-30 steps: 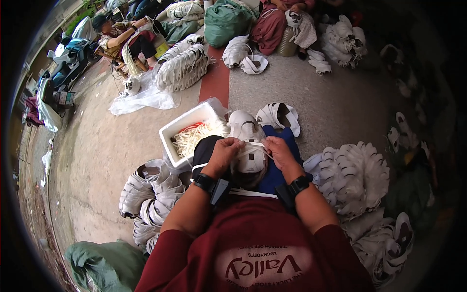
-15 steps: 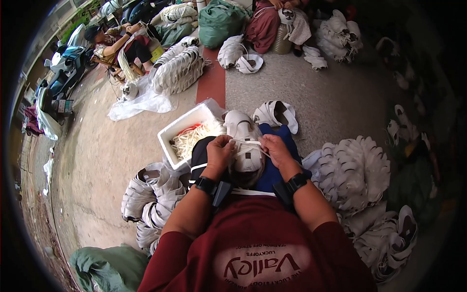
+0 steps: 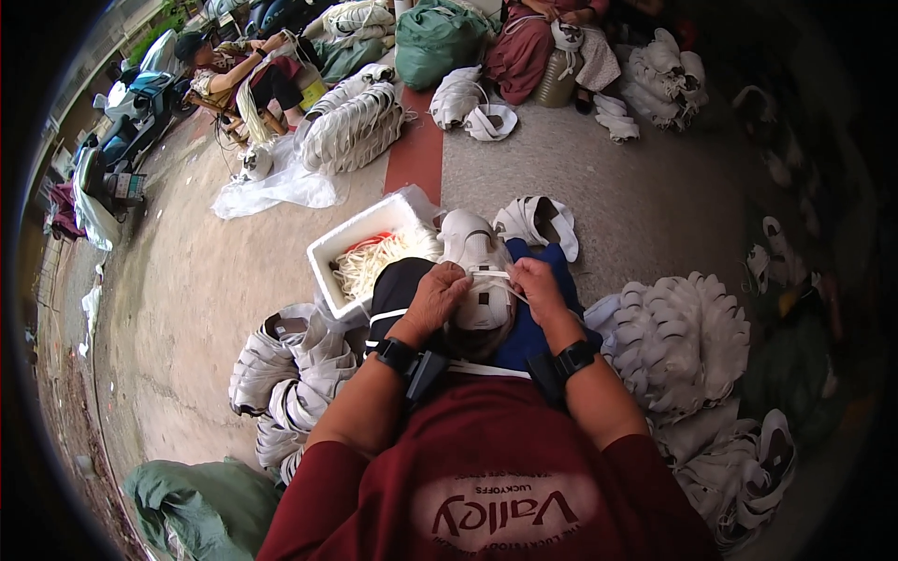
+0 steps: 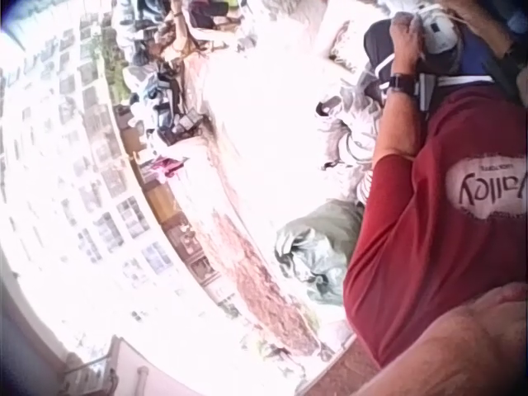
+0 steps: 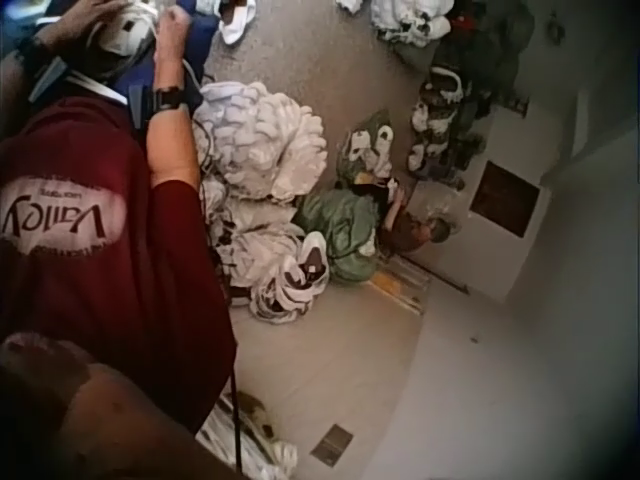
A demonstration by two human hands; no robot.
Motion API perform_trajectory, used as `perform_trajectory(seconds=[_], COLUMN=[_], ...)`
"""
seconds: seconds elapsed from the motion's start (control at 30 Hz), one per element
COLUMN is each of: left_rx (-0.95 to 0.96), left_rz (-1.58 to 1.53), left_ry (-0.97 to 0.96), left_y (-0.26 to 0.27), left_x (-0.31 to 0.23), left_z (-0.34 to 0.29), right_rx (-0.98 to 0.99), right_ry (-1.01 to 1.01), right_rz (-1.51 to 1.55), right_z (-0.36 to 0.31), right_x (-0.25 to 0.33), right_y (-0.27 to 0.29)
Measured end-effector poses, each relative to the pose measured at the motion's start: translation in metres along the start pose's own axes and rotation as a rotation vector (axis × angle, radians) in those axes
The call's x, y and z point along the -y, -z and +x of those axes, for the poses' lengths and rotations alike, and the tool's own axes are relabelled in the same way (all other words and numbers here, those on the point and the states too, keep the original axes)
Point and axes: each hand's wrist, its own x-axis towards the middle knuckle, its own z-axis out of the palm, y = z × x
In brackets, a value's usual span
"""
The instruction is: Assembling white shoe uppers by threading and tying components together.
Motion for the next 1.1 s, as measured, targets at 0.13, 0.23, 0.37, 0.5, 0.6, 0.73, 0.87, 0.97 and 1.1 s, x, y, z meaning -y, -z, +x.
perform_trajectory(seconds=[0.13,0.23,0.37,0.5,0.6,0.73,0.87,0.97,1.1], left_rx=[-0.145,-0.166,-0.171,-0.123,-0.095,-0.179,-0.301,-0.191,0.01], left_rz=[0.163,0.316,0.173,0.222,0.284,0.176,0.054,0.313,0.679], left_ry=[0.298,0.319,0.34,0.276,0.236,0.24,0.279,0.244,-0.059], left_y=[-0.008,-0.008,-0.01,-0.01,-0.008,0.013,0.056,0.05,0.032], left_x=[0.004,0.01,0.017,0.003,-0.006,0.001,0.028,0.011,-0.044], left_z=[0.002,0.007,0.005,0.001,-0.001,-0.01,-0.02,-0.037,-0.03], right_rx=[-0.018,0.006,-0.004,-0.13,-0.239,-0.471,-0.468,-0.349,-0.202], right_ry=[0.078,-0.026,0.029,-0.055,-0.051,0.019,-0.028,-0.007,0.342], right_rz=[-0.338,-0.496,-0.308,-0.033,0.337,0.523,0.463,0.054,-1.102], right_z=[0.0,-0.011,-0.008,-0.01,-0.019,-0.046,-0.059,-0.058,-0.066], right_x=[0.004,0.022,0.011,0.012,0.019,0.024,-0.007,0.003,0.037], right_y=[0.001,-0.007,0.001,0.003,0.018,0.09,0.105,0.092,0.051])
